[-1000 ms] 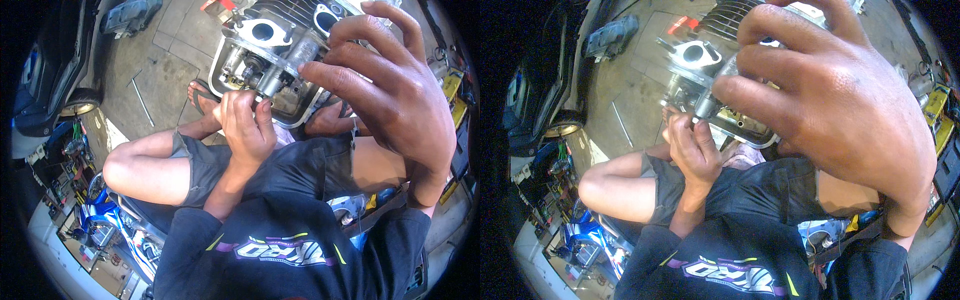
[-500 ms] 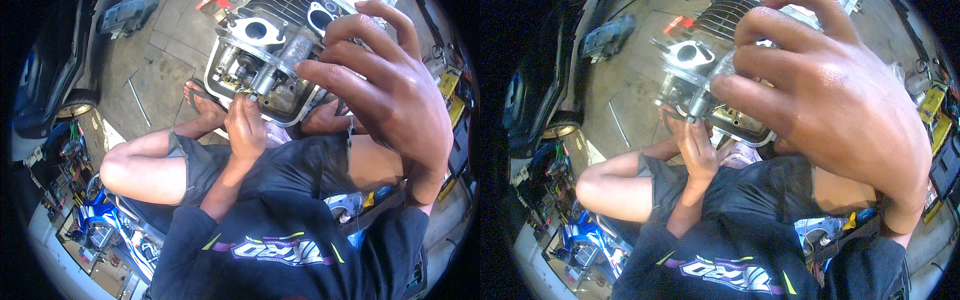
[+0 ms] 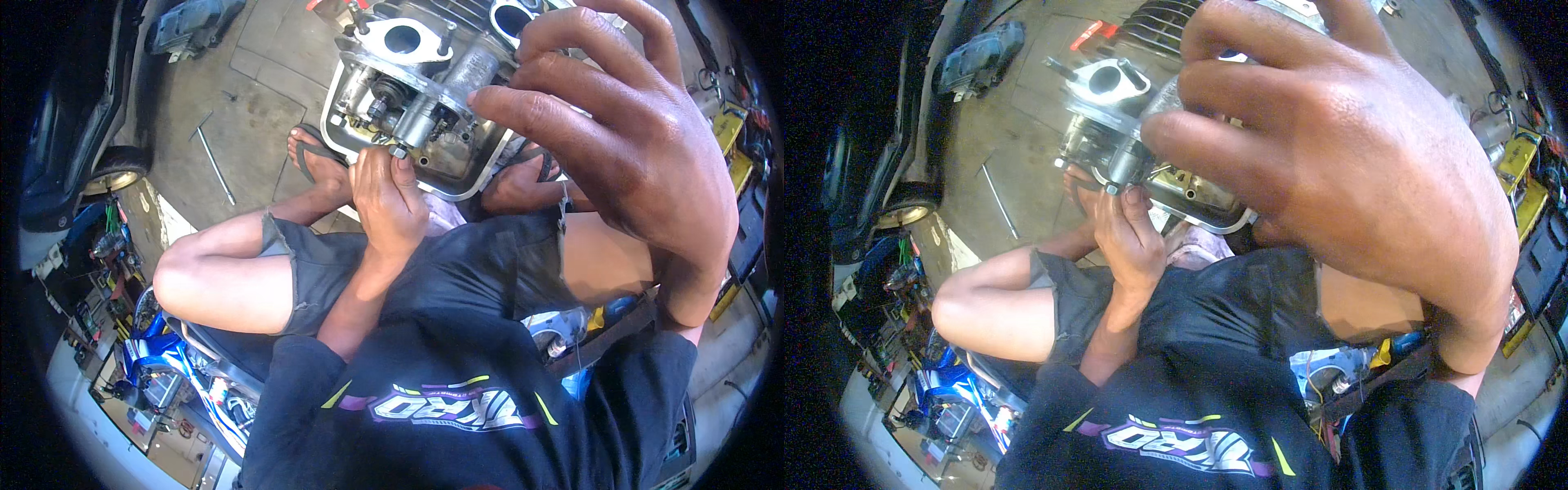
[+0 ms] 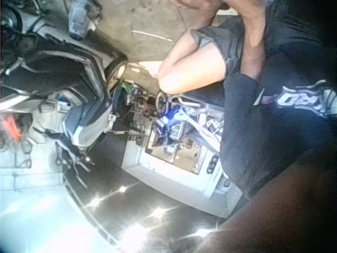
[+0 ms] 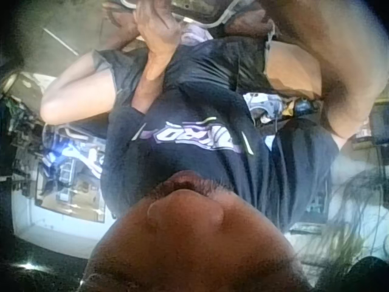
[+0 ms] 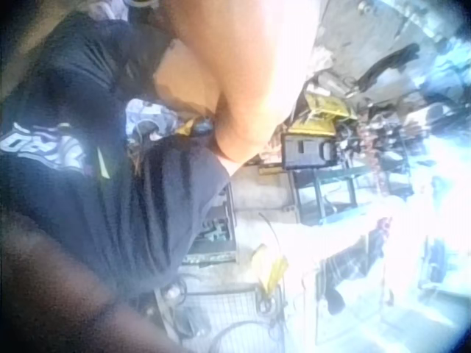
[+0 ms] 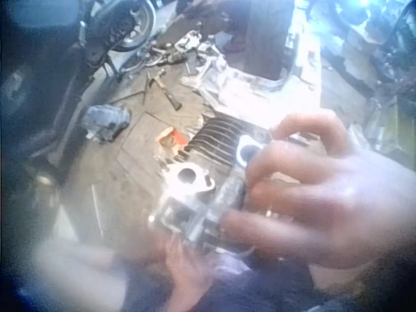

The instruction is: The person works on a disassembled motorcycle engine by hand, touching and moving internal components within the cylinder head.

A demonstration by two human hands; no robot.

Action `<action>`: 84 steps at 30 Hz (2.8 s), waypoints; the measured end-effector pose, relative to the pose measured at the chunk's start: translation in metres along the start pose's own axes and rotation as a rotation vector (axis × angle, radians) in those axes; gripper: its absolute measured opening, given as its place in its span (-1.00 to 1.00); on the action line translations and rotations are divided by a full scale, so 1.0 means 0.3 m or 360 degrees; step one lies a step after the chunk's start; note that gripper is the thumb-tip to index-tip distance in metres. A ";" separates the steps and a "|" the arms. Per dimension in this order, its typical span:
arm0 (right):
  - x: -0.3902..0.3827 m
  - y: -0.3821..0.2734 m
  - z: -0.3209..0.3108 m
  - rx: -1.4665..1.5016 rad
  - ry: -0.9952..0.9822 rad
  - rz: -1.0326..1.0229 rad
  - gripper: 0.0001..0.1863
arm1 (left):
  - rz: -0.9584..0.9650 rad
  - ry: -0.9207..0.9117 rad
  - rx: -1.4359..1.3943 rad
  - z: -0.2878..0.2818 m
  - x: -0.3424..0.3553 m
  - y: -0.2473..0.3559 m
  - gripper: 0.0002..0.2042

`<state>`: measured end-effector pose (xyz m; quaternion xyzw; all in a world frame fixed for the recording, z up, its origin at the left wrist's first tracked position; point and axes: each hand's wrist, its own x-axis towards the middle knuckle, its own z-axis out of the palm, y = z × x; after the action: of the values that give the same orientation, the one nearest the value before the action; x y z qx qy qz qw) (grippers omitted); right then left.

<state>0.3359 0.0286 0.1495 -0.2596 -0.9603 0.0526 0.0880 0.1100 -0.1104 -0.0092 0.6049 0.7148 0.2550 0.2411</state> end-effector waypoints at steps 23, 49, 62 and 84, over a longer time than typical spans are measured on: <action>-0.039 0.019 -0.019 -0.0018 -0.0005 -0.0019 -0.52 | 0.0532 0.0196 0.0177 -0.008 0.034 -0.032 -0.78; 0.033 -0.013 -0.022 -0.0275 -0.0341 -0.0128 -0.55 | 0.0736 -0.0786 0.0723 0.221 0.318 -0.813 -0.70; 0.075 -0.028 0.038 -0.0188 -0.0207 -0.0088 -0.69 | 0.0450 -0.0600 0.0317 0.436 0.479 -0.598 -0.66; 0.080 -0.020 0.024 -0.0015 -0.0189 -0.0066 -0.60 | -0.0684 0.0130 -0.1240 0.006 0.102 -0.118 -0.78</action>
<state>0.3112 0.0354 0.1468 -0.2365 -0.9692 0.0615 0.0307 0.0804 -0.0849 -0.0349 0.2961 0.6838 0.4730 0.4702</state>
